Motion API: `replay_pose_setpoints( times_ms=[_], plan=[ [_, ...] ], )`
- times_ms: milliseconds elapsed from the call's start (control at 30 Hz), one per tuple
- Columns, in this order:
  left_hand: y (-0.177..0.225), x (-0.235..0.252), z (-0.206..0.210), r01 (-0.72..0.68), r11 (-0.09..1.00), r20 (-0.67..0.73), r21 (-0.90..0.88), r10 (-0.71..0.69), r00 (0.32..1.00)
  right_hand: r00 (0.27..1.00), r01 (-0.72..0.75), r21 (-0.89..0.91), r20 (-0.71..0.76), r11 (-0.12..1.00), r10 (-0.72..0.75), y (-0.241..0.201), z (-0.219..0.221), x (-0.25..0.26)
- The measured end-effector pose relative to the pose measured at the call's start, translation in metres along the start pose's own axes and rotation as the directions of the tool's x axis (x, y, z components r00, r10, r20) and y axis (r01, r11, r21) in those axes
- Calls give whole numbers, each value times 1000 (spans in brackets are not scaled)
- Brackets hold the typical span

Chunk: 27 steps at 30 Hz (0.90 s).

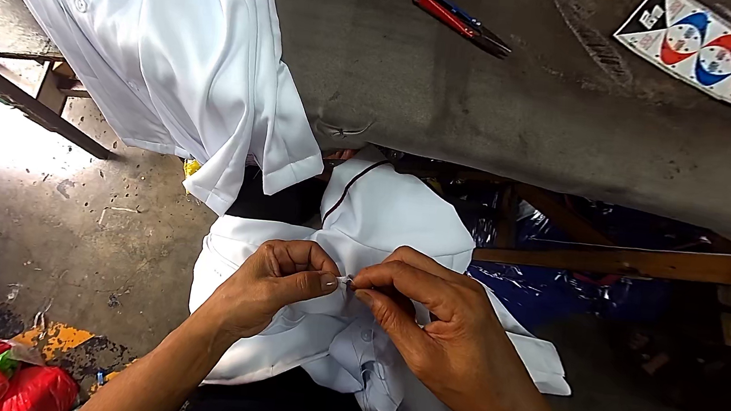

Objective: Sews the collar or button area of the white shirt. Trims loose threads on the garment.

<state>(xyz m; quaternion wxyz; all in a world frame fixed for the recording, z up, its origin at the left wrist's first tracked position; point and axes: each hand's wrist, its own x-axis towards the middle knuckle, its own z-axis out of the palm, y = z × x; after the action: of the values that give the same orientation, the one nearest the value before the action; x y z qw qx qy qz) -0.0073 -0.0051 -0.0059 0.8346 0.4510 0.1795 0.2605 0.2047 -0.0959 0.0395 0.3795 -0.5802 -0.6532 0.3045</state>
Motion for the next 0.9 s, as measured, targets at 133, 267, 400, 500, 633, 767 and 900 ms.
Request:
replay_pose_setpoints(
  times_ms=[133,267,400,500,633,767,900],
  plan=[
    [0,0,0,-2,1000,0,-13,2,1000,1000,1,-2,6,1000,-1,0,0,0],
    [0,-1,0,0,1000,-2,-21,0,1000,1000,6,-4,15,1000,-6,0,0,1],
    [0,-1,0,4,1000,-1,-14,-4,1000,1000,10,-5,29,1000,-10,0,0,1],
    [-1,-1,0,7,1000,2,-11,-7,1000,998,6,76,55,997,-11,1,0,3],
    [-2,-1,1,11,1000,3,0,-11,1000,994,-36,275,107,961,6,2,-2,7],
    [1,-2,3,-6,1000,18,0,6,1000,987,-65,469,157,881,-11,7,-8,9],
    [5,-2,3,-21,1000,32,14,20,999,991,-75,531,137,844,2,12,-9,9]
  ],
)
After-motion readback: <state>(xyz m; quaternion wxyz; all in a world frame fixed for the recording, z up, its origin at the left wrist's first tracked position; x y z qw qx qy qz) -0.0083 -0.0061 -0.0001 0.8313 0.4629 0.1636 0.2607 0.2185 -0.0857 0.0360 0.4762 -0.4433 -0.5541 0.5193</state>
